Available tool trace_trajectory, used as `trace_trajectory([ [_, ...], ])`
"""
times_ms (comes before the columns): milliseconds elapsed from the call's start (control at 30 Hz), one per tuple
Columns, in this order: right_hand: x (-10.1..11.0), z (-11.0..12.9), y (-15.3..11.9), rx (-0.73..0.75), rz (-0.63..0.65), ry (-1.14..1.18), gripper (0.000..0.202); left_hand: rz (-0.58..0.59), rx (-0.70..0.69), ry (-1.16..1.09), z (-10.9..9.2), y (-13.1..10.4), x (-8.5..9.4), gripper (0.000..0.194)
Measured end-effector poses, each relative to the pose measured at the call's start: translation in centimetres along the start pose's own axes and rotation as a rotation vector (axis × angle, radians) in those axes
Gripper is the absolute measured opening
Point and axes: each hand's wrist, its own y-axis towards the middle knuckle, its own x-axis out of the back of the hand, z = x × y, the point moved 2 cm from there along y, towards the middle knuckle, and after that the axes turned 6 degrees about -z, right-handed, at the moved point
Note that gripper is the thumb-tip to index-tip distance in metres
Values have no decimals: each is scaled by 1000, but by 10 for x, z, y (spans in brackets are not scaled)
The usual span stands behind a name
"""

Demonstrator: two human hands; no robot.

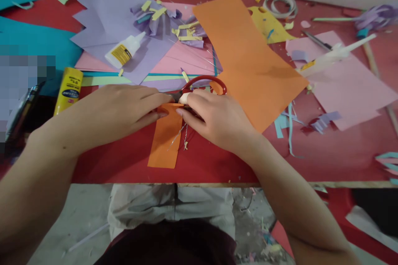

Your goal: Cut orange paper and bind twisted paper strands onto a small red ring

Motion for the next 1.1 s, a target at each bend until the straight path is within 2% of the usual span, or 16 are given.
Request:
trace_trajectory([
  [367,0,0,0,-4,-7,8,17,-7,-13,16,2,-2,-5,21],
  [1100,0,0,0,2,-7,25,17,-10,-8,3,1,-1,-1,17],
])
